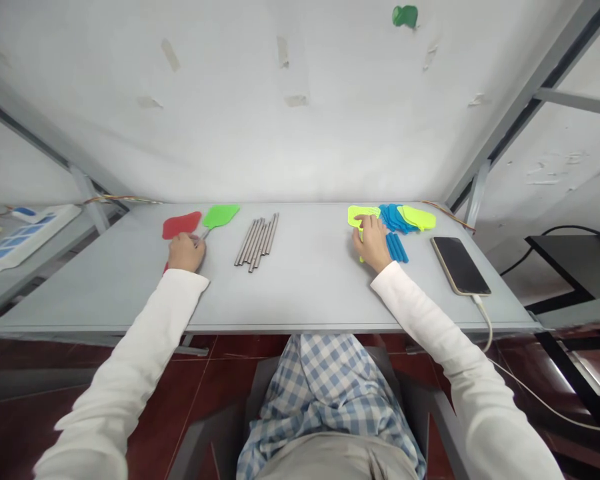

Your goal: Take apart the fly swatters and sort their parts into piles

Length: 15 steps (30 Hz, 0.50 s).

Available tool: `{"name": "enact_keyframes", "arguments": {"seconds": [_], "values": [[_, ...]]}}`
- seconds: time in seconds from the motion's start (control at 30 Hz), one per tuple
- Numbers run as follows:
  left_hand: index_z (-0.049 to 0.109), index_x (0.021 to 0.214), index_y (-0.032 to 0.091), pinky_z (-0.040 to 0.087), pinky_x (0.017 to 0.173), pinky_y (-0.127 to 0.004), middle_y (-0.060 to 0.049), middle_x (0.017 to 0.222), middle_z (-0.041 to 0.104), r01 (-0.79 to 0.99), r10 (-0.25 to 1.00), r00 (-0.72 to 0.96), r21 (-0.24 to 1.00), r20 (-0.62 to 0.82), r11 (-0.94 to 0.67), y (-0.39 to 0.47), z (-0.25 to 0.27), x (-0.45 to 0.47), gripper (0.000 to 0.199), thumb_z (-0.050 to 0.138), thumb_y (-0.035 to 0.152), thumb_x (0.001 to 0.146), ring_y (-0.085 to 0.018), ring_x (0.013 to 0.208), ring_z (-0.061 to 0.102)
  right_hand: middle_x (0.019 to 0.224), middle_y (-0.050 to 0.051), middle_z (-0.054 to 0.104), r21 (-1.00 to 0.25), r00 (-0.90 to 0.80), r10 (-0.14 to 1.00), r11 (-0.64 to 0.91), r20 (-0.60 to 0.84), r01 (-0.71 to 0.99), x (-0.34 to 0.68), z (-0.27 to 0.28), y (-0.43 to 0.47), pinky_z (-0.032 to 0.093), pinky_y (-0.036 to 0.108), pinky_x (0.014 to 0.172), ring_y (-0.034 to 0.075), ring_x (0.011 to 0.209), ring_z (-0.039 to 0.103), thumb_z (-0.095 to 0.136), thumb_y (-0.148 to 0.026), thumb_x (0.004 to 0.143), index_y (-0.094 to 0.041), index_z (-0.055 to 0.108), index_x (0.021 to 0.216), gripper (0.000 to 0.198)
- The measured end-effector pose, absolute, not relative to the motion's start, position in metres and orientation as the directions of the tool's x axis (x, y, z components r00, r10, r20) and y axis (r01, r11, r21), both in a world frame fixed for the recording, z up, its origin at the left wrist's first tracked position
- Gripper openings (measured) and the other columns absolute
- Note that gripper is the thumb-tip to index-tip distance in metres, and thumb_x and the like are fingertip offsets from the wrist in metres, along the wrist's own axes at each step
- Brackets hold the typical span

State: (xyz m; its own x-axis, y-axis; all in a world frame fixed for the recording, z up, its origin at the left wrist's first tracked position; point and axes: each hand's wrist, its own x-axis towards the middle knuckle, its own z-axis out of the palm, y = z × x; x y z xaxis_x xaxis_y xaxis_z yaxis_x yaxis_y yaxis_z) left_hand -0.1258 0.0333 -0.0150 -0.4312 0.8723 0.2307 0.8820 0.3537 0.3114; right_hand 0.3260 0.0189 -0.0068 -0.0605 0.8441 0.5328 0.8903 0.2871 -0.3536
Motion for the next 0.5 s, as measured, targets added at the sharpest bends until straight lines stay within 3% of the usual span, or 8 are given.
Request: {"name": "enact_keyframes", "arguments": {"seconds": [0.13, 0.2, 0.3, 0.4, 0.5], "values": [[0.057, 0.11, 0.008, 0.042, 0.101, -0.045, -0.02, 0.112, 0.056, 0.873, 0.876, -0.384, 0.425, 0.292, 0.24, 0.026, 0.002, -0.102, 0.029, 0.046, 0.018, 0.086, -0.032, 0.114, 0.054, 0.099, 0.013, 0.057, -0.495, -0.046, 0.812, 0.398, 0.582, 0.772, 0.321, -0.002, 0.014, 0.04, 0.043, 0.091, 0.026, 0.097, 0.051, 0.037, -0.033, 0.094, -0.017, 0.056, 0.11, 0.03], [0.059, 0.114, 0.012, 0.048, 0.094, -0.04, -0.015, 0.112, 0.054, 0.842, 0.88, -0.311, 0.534, 0.359, 0.08, 0.018, 0.013, -0.075, 0.031, 0.045, 0.018, 0.088, -0.024, 0.099, 0.06, 0.103, 0.013, 0.057, -0.59, -0.062, 0.833, 0.44, 0.55, 0.677, 0.307, 0.003, 0.009, 0.041, 0.042, 0.094, 0.025, 0.099, 0.051, 0.037, -0.04, 0.096, -0.018, 0.056, 0.113, 0.033], [0.061, 0.117, 0.017, 0.053, 0.076, -0.031, -0.01, 0.113, 0.05, 0.707, 0.884, -0.106, 0.659, 0.455, -0.254, 0.003, 0.026, -0.014, 0.03, 0.045, 0.024, 0.092, -0.013, 0.075, 0.061, 0.127, 0.013, 0.049, -0.788, 0.01, 0.883, 0.414, 0.47, 0.455, 0.275, 0.017, 0.001, 0.044, 0.04, 0.096, 0.022, 0.106, 0.051, 0.044, -0.055, 0.092, -0.023, 0.04, 0.138, 0.056], [0.062, 0.118, 0.019, 0.052, 0.08, -0.031, -0.011, 0.115, 0.05, 0.641, 0.796, 0.065, 0.586, 0.602, -0.496, -0.01, 0.034, 0.051, 0.029, 0.051, 0.026, 0.092, -0.014, 0.083, 0.061, 0.141, 0.012, 0.041, -0.92, 0.111, 0.921, 0.351, 0.373, 0.173, 0.244, 0.039, -0.001, 0.046, 0.038, 0.097, 0.021, 0.118, 0.049, 0.047, -0.065, 0.087, -0.028, 0.028, 0.147, 0.072], [0.058, 0.122, 0.019, 0.049, 0.086, -0.034, -0.012, 0.118, 0.053, 0.588, 0.77, 0.167, 0.564, 0.616, -0.579, -0.017, 0.037, 0.099, 0.03, 0.047, 0.029, 0.095, -0.019, 0.095, 0.061, 0.138, 0.009, 0.048, -0.933, 0.176, 0.923, 0.356, 0.343, -0.045, 0.231, 0.057, 0.005, 0.05, 0.034, 0.092, 0.02, 0.12, 0.052, 0.052, -0.064, 0.085, -0.03, 0.038, 0.139, 0.065]]}}
